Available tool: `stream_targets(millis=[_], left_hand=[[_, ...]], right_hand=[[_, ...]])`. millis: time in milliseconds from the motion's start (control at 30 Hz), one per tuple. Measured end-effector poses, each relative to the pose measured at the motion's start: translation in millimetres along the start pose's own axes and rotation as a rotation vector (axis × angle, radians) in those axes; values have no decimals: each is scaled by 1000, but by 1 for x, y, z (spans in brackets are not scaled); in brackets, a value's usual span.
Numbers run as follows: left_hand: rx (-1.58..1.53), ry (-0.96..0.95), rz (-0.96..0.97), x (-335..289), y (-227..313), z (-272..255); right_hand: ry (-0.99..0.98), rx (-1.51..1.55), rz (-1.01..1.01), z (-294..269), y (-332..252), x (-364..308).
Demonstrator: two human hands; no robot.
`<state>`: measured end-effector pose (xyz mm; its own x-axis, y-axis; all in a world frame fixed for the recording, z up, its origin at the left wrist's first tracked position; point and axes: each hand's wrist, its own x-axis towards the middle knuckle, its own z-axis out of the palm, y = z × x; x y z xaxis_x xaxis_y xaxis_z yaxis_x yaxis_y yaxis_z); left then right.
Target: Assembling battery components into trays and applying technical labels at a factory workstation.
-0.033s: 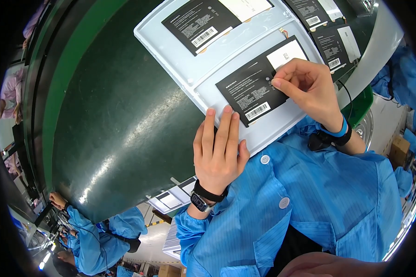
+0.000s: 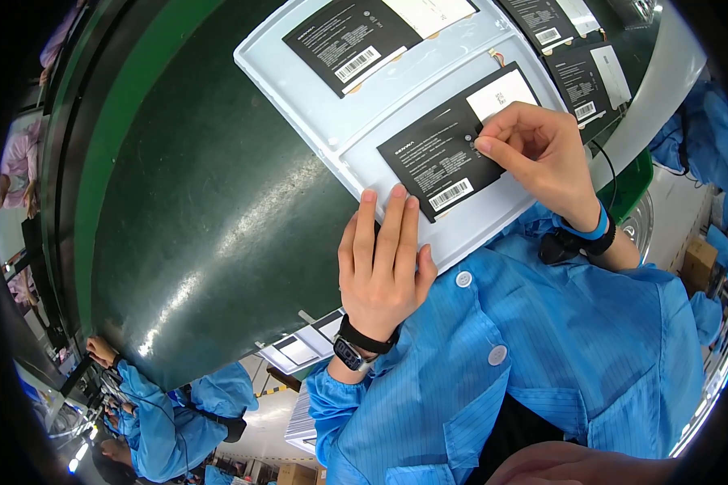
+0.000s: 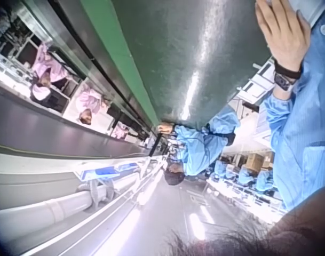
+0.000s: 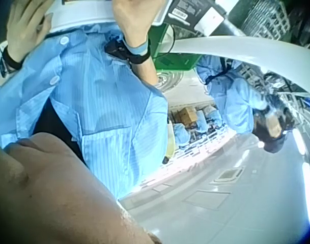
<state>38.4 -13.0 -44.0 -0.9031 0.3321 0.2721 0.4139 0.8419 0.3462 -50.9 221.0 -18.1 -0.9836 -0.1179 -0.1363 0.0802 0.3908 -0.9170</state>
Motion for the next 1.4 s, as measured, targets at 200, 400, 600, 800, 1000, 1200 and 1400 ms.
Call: stream_targets(millis=[200,400,600,800,1000,1200,1400], left_hand=[[-1,1,3,-1,0,0],[0,-8,4,-1,0,0],[-51,-33,-51,5,6,-9],[76,-109,14,14,9,-16],[46,-96,91,15,10,-13],[67,-106,76,12,16,-13],[2,-181,89,13,12,-16]], right_hand=[[-15,-16,0,0,-3,0],[-18,-13,2,-1,-4,1],[-17,1,4,-1,-2,1],[-14,4,16,-1,-3,0],[-8,-86,-25,-2,-7,-3],[310,-412,-263,0,-18,-3],[-201,-566,-778,7,-23,-18]])
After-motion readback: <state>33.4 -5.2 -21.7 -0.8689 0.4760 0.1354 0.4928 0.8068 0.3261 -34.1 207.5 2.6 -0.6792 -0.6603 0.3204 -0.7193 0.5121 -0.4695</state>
